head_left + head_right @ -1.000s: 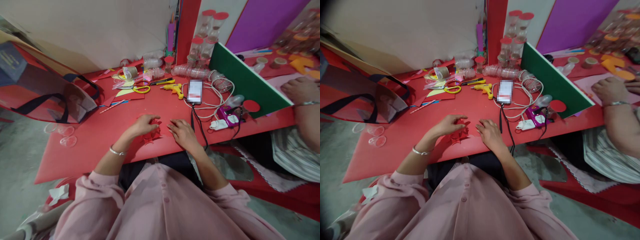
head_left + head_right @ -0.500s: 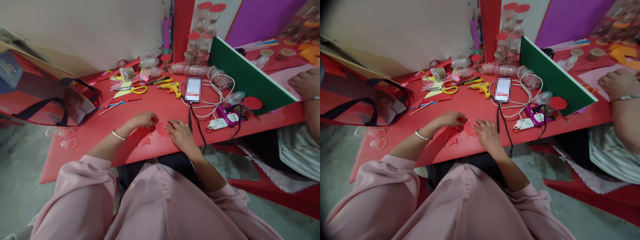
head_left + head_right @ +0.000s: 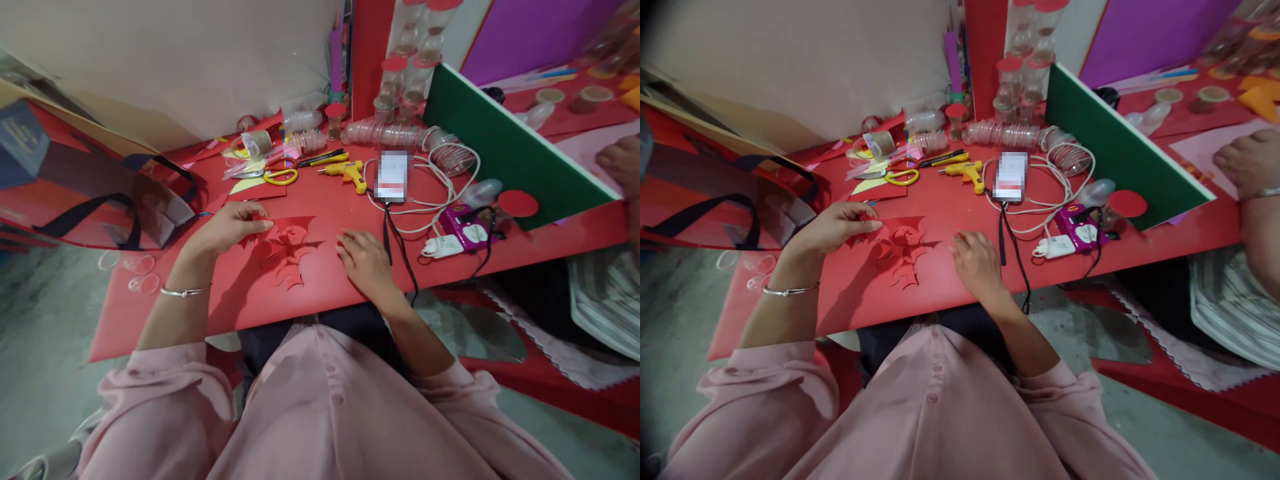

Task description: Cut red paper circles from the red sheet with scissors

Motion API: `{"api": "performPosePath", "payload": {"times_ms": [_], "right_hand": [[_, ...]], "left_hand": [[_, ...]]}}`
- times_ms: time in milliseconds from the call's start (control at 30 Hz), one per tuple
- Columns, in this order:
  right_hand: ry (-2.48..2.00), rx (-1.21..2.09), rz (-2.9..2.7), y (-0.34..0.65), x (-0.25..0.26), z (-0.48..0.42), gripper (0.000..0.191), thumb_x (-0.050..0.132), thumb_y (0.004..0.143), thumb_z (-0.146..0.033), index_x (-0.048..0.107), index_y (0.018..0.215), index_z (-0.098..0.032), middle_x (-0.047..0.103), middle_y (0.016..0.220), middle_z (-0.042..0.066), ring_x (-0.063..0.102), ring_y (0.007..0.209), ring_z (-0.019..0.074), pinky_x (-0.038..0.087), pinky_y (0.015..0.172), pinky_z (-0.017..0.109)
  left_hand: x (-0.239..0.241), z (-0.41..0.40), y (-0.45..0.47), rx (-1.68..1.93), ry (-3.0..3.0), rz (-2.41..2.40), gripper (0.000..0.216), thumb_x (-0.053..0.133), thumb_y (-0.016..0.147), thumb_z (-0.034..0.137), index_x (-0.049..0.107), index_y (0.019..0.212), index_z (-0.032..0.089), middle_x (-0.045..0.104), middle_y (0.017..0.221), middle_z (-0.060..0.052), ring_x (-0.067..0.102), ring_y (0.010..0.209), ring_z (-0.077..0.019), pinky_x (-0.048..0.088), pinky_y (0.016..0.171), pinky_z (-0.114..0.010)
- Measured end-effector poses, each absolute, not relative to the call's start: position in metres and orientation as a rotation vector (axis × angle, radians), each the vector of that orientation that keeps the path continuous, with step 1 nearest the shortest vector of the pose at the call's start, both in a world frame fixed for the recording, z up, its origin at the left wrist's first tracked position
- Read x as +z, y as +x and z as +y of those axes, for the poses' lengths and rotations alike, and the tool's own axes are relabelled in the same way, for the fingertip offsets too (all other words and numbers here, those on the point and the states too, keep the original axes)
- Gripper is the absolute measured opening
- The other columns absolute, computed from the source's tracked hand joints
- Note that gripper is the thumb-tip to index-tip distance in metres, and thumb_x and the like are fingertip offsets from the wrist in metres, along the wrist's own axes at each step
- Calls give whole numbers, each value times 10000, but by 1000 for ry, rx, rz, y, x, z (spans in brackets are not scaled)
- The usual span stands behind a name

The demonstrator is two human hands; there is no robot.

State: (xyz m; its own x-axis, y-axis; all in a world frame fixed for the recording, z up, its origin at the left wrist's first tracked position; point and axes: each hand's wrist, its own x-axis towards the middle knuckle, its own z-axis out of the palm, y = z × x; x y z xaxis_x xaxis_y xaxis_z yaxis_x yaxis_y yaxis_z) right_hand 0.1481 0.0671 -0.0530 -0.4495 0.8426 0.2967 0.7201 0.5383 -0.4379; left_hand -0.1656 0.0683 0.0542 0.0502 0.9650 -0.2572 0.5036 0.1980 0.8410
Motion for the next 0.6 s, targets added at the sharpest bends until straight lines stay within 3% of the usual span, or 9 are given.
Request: {"api": "performPosePath", "payload": {"times_ms": [67, 167, 233, 300, 333, 367, 500, 600], "right_hand": [[-1158, 458, -2345, 135, -51, 56, 331, 501, 1071, -264, 726, 1306, -203, 699, 1362, 125, 611, 1227, 300, 500, 1042, 468], [-1024, 540, -2446, 110, -48, 40, 375, 584, 1046, -333, 672, 1387, -204, 616, 1485, 135, 557, 1325, 310, 480, 1079, 475], [-987, 545, -2505, 94, -45, 32, 581, 705, 964, -481, 613, 1455, -184, 566, 1521, 165, 526, 1344, 347, 472, 1078, 499], [-981, 554, -2549, 80, -43, 25, 790, 795, 853, -594, 575, 1485, -175, 613, 1425, 180, 565, 1254, 356, 499, 1015, 488], [-986, 559, -2567, 75, -42, 22, 805, 814, 832, -596, 580, 1476, -174, 649, 1341, 173, 589, 1190, 343, 514, 969, 464], [-999, 558, -2580, 71, -42, 19, 747, 814, 849, -561, 600, 1450, -171, 675, 1261, 163, 606, 1135, 329, 523, 924, 437], [-1091, 600, -2538, 69, -51, 15, 228, 623, 1024, -264, 734, 1206, -182, 717, 1095, 135, 646, 1038, 269, 515, 848, 365], [-1061, 730, -2438, 77, -59, 19, 222, 544, 1048, -188, 763, 1078, -203, 742, 1057, 102, 676, 987, 229, 515, 865, 344]], "left_hand": [[46, 56, -176, 786, 1260, 1553, 305, 873, 713, 401, 678, 762, 172, 570, 566, 27, 455, 420, -73, 325, 397, -189], [28, 35, -191, 921, 1033, 1514, 341, 923, 649, 382, 675, 739, 167, 572, 550, 28, 442, 388, -62, 322, 364, -173], [18, 21, -199, 1005, 932, 1505, 340, 934, 636, 353, 665, 731, 170, 557, 523, 41, 442, 369, -59, 333, 352, -163], [13, 6, -205, 1105, 865, 1492, 339, 936, 627, 327, 650, 715, 169, 545, 511, 55, 434, 346, -54, 325, 329, -154], [11, -1, -206, 1154, 839, 1487, 339, 936, 622, 318, 646, 711, 168, 543, 510, 60, 429, 335, -52, 315, 315, -152], [10, -7, -206, 1199, 815, 1481, 336, 934, 621, 312, 646, 712, 166, 544, 512, 63, 426, 326, -52, 305, 302, -151], [0, -25, -199, 1330, 740, 1450, 299, 909, 650, 282, 649, 742, 166, 578, 528, 61, 409, 307, -47, 312, 298, -157], [-9, -28, -190, 1428, 693, 1405, 267, 879, 683, 265, 636, 739, 170, 567, 509, 68, 382, 297, -39, 311, 310, -155]]}}
